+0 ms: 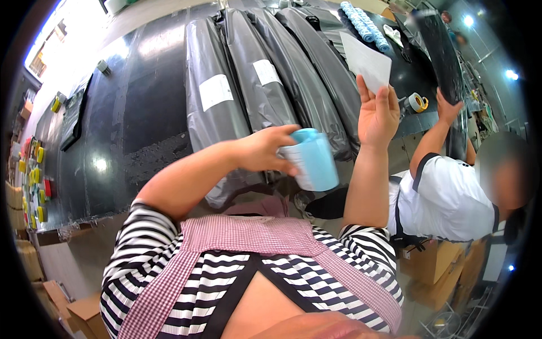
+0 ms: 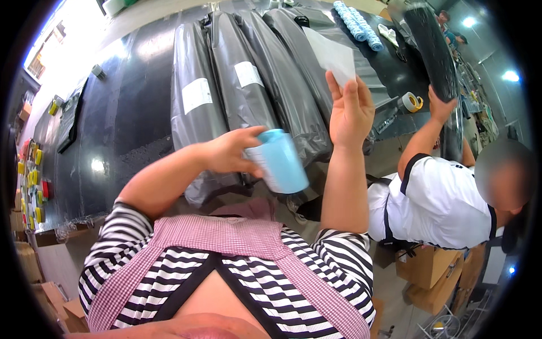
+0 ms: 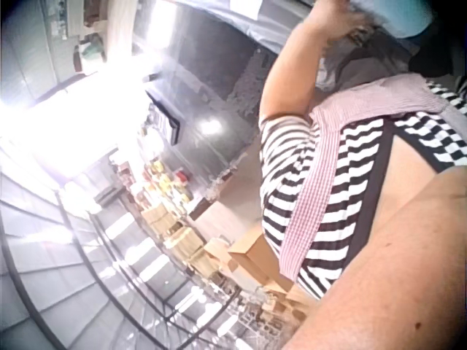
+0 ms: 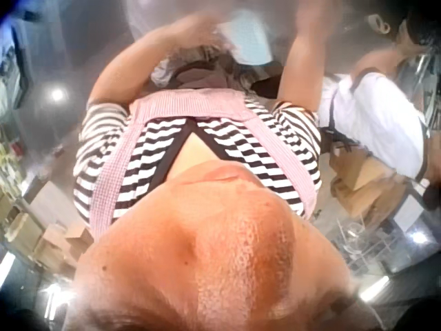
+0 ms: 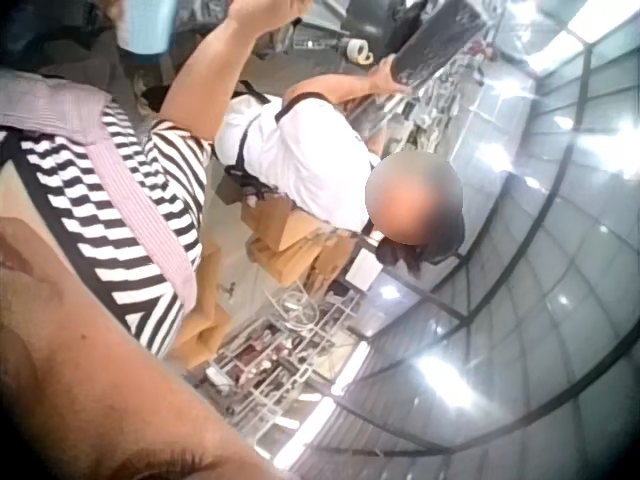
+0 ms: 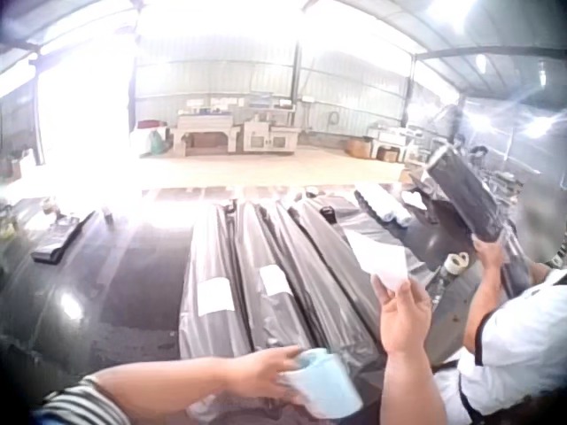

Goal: The person labels industrial products. They pick up shipping labels and documents, write on a cardboard box with a marker, arrange empty boxes, and apply printed labels to long cylindrical objects wrapped in plastic on a work table.

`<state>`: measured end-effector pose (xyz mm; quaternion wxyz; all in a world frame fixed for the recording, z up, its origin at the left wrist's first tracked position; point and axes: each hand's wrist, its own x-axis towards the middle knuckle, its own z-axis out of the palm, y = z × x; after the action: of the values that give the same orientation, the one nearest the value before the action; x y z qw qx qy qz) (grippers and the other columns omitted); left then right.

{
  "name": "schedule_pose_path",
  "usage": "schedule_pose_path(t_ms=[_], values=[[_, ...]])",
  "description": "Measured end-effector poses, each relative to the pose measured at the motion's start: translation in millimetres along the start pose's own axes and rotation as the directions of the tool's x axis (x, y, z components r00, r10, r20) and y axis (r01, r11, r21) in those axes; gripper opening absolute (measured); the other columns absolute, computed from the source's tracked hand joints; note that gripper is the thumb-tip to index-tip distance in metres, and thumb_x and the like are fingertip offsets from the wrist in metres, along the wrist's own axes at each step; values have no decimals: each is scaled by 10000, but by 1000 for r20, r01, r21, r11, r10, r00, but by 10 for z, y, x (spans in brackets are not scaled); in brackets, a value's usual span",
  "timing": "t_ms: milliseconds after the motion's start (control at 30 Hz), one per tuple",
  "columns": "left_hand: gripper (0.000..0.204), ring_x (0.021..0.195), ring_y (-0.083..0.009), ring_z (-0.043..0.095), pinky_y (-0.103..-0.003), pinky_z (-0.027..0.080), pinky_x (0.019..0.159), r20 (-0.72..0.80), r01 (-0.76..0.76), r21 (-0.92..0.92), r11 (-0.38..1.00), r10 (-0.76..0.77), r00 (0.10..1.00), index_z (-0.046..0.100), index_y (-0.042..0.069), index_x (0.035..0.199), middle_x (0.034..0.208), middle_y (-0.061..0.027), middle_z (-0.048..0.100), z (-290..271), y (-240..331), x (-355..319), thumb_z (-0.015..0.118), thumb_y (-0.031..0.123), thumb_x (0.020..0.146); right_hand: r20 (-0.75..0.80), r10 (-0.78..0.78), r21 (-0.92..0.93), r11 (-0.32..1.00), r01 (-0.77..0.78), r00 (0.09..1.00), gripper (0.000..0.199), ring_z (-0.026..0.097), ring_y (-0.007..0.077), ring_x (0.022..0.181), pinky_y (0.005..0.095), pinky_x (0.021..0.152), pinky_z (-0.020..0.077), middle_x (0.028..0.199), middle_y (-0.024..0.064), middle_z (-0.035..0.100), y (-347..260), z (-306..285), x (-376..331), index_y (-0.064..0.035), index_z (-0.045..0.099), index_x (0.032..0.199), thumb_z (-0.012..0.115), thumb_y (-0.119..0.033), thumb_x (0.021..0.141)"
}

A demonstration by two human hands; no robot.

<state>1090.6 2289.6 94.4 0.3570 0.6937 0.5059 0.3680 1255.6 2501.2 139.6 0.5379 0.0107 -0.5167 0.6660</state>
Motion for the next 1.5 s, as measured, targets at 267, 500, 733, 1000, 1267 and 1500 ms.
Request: schedule_pose_path(t_ms=[267,500,733,1000,1267,1500], values=[[569,1421,-334,328,-704,-46,1111,37,201,320,926,-224,974,681,45,1140,1373,-216,520,321,-593,1751,726,499,799,561,75,-623,693,362,824,350,558,256,1262,355,1035,444,1321,112,619,480,-705,829,-63,674,1200,696,-35,852],[451,1493,-286,180,-727,-127,1081,45,291,170,941,-303,952,705,121,1129,1329,-72,577,436,-860,1473,766,410,788,708,266,-623,670,402,654,404,532,295,1285,382,1051,441,1349,112,594,1216,-1306,1083,-72,671,1189,708,24,798],[345,1491,-288,187,-731,-135,1080,-4,244,96,965,-245,970,741,162,1066,1269,-33,622,390,-810,1474,800,324,767,794,291,-532,757,378,534,397,522,322,1284,393,1051,440,1349,128,584,1775,-1373,1313,-75,670,1167,696,44,790],[317,1488,-299,196,-736,-143,1078,-33,218,67,974,-216,976,755,145,1009,1196,-48,645,399,-850,1471,812,330,758,813,373,-544,760,354,448,402,496,328,1301,420,1075,412,1373,121,560,2057,-1428,1289,-93,665,1170,679,48,794],[313,1478,-306,223,-730,-134,1081,-46,209,76,975,-206,978,752,123,979,1153,-59,649,406,-884,1477,813,330,752,697,572,-693,383,611,432,314,455,318,1337,511,1148,277,1394,108,548,1740,-1190,1326,-101,649,1220,589,-171,920],[329,1471,-309,239,-728,-130,1082,-41,222,64,973,-220,975,735,118,1014,1133,-42,648,417,-880,1474,802,319,762,742,540,-623,336,707,397,504,285,306,1447,481,1195,171,1523,102,397,2260,-859,845,-97,472,1425,550,-218,942]])
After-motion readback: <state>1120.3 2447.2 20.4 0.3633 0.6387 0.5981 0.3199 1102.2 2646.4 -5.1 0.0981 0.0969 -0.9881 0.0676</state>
